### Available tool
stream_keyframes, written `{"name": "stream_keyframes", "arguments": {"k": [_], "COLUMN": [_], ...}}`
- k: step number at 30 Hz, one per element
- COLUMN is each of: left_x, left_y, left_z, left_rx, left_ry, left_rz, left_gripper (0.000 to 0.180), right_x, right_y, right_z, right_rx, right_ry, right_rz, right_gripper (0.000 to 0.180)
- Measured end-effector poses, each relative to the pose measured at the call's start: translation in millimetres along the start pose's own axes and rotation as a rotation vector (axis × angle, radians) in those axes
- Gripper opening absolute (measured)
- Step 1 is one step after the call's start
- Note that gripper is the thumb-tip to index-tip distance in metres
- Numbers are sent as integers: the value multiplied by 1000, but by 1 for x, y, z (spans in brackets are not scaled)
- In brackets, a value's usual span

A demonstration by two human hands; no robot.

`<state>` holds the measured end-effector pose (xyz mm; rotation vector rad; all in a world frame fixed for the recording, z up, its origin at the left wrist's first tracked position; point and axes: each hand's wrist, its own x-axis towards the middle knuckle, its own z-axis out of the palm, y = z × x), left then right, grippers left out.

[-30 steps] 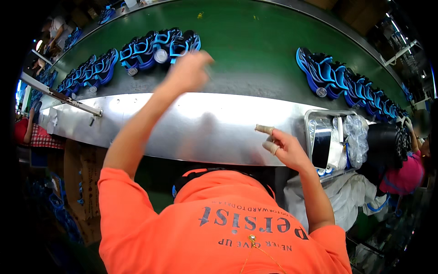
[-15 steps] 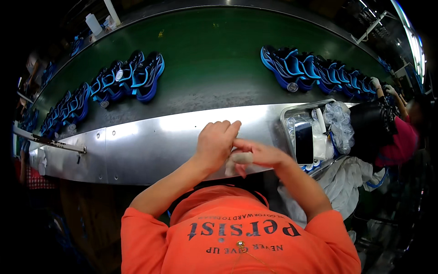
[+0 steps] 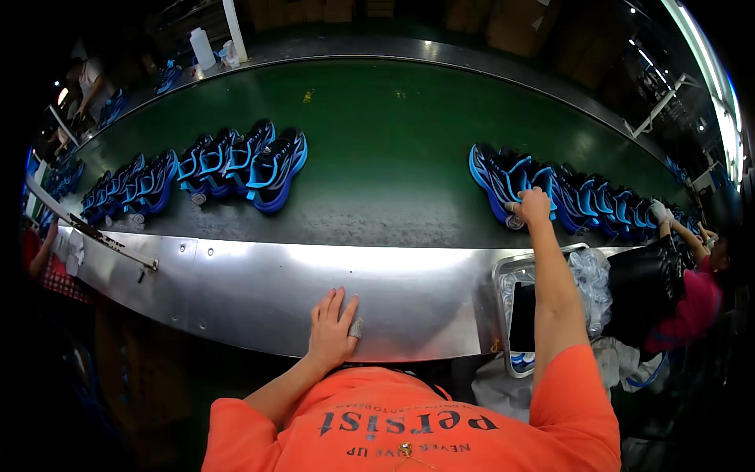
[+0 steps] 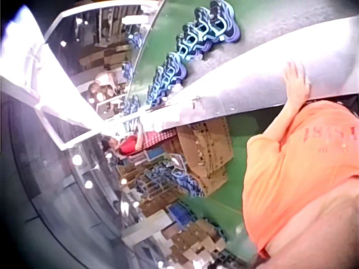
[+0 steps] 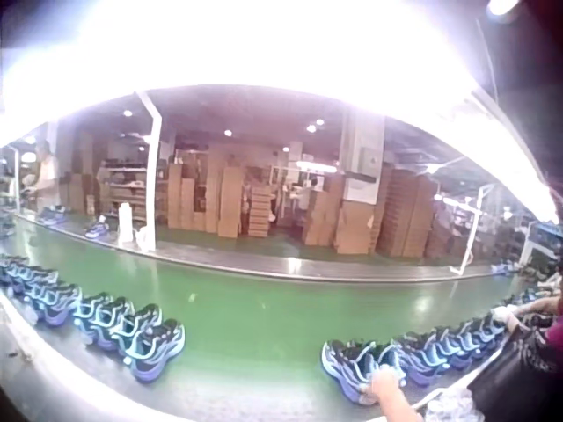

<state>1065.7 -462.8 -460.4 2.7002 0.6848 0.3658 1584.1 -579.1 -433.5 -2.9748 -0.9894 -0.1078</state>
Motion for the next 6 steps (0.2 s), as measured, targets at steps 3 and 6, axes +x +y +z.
{"name": "stream_keyframes", "arguments": {"k": [3, 6], "left_x": [-6, -13], "left_y": [-1, -1], "left_z": [-5, -10], "left_rx": [1, -10], "left_ry": [-8, -15], "left_rz": [-14, -64], "left_gripper": [56, 55], "right_x": [23, 14], "right_y": [-34, -82], "right_z": [-20, -29], "right_rx": [292, 495], "right_ry": [-152, -219], "right_rz": [-155, -71], "right_gripper": [48, 50]}}
